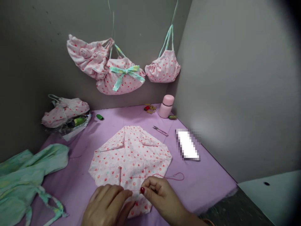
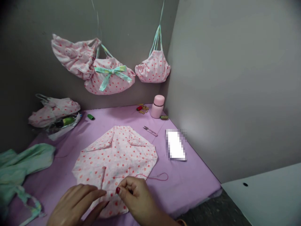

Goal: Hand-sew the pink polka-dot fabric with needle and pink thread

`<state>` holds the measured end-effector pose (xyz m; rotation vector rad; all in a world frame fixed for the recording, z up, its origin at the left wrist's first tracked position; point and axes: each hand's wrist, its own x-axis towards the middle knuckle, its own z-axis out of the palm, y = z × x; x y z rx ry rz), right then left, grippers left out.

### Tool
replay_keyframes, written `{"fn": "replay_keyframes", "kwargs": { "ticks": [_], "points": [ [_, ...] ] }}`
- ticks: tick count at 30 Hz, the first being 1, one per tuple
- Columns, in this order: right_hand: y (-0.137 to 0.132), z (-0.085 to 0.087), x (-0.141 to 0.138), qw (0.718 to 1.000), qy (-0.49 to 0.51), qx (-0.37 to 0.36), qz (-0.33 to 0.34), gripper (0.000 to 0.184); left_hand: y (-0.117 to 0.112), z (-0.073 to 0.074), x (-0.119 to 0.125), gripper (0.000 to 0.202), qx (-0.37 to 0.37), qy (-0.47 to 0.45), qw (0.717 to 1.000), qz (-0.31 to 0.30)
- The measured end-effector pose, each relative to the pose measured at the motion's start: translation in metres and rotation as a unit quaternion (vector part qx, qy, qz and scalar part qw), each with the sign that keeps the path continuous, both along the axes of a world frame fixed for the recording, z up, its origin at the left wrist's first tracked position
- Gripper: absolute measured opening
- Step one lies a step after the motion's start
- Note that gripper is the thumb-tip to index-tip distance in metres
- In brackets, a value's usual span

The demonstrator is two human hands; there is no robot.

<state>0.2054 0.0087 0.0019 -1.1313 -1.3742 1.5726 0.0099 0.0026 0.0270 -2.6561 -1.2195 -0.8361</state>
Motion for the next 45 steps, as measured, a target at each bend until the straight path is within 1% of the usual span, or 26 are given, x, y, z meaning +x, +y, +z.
{"fn": "replay_keyframes", "kwargs": {
  "ticks": [4, 8, 10, 12, 13, 14, 15, 17, 18, 19, 20, 21, 22, 23, 24, 26, 28, 29, 31, 33, 36, 39, 41, 43, 44, 45],
  "points": [
    [0.001, 0.003, -0.002, 1.0, -0.014, 0.015, 0.002, 0.026, 0.005, -0.006, 0.004, 0.018, 0.016, 0.077, 0.997, 0.016],
    [-0.001, 0.004, 0.0, 1.0, -0.018, 0.019, -0.001, 0.025, 0.007, -0.006, 0.005, 0.015, -0.004, 0.068, 0.998, -0.002],
    [-0.001, 0.004, 0.001, 1.0, -0.019, 0.024, -0.005, 0.025, 0.007, -0.007, 0.005, 0.018, -0.041, 0.02, 0.999, -0.019],
    [0.0, 0.002, 0.001, 0.999, -0.02, 0.029, -0.01, 0.026, 0.005, -0.009, 0.007, 0.018, -0.154, -0.066, 0.986, -0.017],
    [0.0, 0.001, 0.001, 0.999, -0.022, 0.029, -0.015, 0.026, 0.003, -0.011, 0.009, 0.018, -0.248, -0.127, 0.96, -0.007],
    [0.001, -0.001, 0.001, 0.999, -0.026, 0.029, -0.019, 0.027, 0.002, -0.014, 0.012, 0.02, -0.358, -0.198, 0.912, 0.005],
    [0.001, -0.004, 0.0, 0.999, -0.032, 0.032, -0.021, 0.027, 0.001, -0.018, 0.015, 0.024, -0.467, -0.274, 0.841, 0.019],
    [0.0, -0.009, -0.002, 0.998, -0.044, 0.044, -0.008, 0.026, -0.001, -0.028, 0.023, 0.031, -0.616, -0.424, 0.663, 0.037],
    [0.0, -0.011, -0.003, 0.997, -0.051, 0.057, 0.006, 0.026, -0.001, -0.034, 0.027, 0.033, -0.646, -0.487, 0.587, 0.039],
    [-0.001, -0.013, -0.003, 0.995, -0.057, 0.075, 0.024, 0.025, -0.001, -0.039, 0.031, 0.034, -0.651, -0.538, 0.534, 0.041],
    [-0.002, -0.015, -0.003, 0.992, -0.067, 0.095, 0.042, 0.024, -0.001, -0.044, 0.034, 0.034, -0.644, -0.574, 0.504, 0.047],
    [-0.003, -0.016, -0.002, 0.988, -0.082, 0.116, 0.059, 0.024, -0.001, -0.048, 0.037, 0.034, -0.633, -0.596, 0.492, 0.052],
    [-0.004, -0.017, -0.001, 0.983, -0.101, 0.137, 0.075, 0.023, 0.0, -0.05, 0.039, 0.033, -0.621, -0.598, 0.503, 0.056],
    [-0.005, -0.017, 0.001, 0.976, -0.122, 0.155, 0.088, 0.022, 0.0, -0.05, 0.039, 0.032, -0.607, -0.582, 0.538, 0.061],
    [-0.006, -0.017, 0.002, 0.971, -0.142, 0.168, 0.098, 0.022, 0.001, -0.05, 0.039, 0.03, -0.585, -0.55, 0.593, 0.062],
    [-0.006, -0.017, 0.006, 0.962, -0.172, 0.185, 0.109, 0.021, 0.002, -0.047, 0.035, 0.024, -0.498, -0.447, 0.741, 0.053],
    [-0.006, -0.017, 0.008, 0.959, -0.186, 0.19, 0.101, 0.02, 0.004, -0.043, 0.031, 0.016, -0.344, -0.339, 0.875, 0.01],
    [-0.006, -0.017, 0.009, 0.959, -0.19, 0.189, 0.094, 0.02, 0.005, -0.042, 0.029, 0.015, -0.263, -0.293, 0.919, -0.018],
    [-0.007, -0.016, 0.01, 0.959, -0.196, 0.187, 0.085, 0.02, 0.006, -0.039, 0.028, 0.017, -0.134, -0.216, 0.965, -0.065],
    [-0.007, -0.015, 0.011, 0.958, -0.202, 0.187, 0.083, 0.021, 0.006, -0.037, 0.03, 0.02, -0.069, -0.156, 0.982, -0.078],
    [-0.008, -0.013, 0.012, 0.955, -0.198, 0.2, 0.093, 0.02, 0.005, -0.038, 0.034, 0.023, -0.043, -0.111, 0.99, -0.072],
    [-0.008, -0.012, 0.014, 0.956, -0.187, 0.205, 0.094, 0.018, 0.002, -0.044, 0.033, 0.022, -0.06, -0.136, 0.986, -0.073],
    [-0.008, -0.013, 0.015, 0.961, -0.185, 0.193, 0.064, 0.019, 0.0, -0.049, 0.03, 0.015, -0.123, -0.177, 0.974, -0.067],
    [-0.008, -0.016, 0.016, 0.968, -0.178, 0.174, 0.022, 0.022, -0.002, -0.053, 0.027, 0.011, -0.261, -0.233, 0.936, -0.034],
    [-0.007, -0.018, 0.016, 0.971, -0.172, 0.163, 0.004, 0.023, -0.003, -0.055, 0.026, 0.012, -0.353, -0.276, 0.894, -0.01],
    [-0.007, -0.019, 0.015, 0.975, -0.165, 0.151, -0.01, 0.023, -0.003, -0.056, 0.026, 0.017, -0.45, -0.321, 0.833, 0.012]
  ]
}}
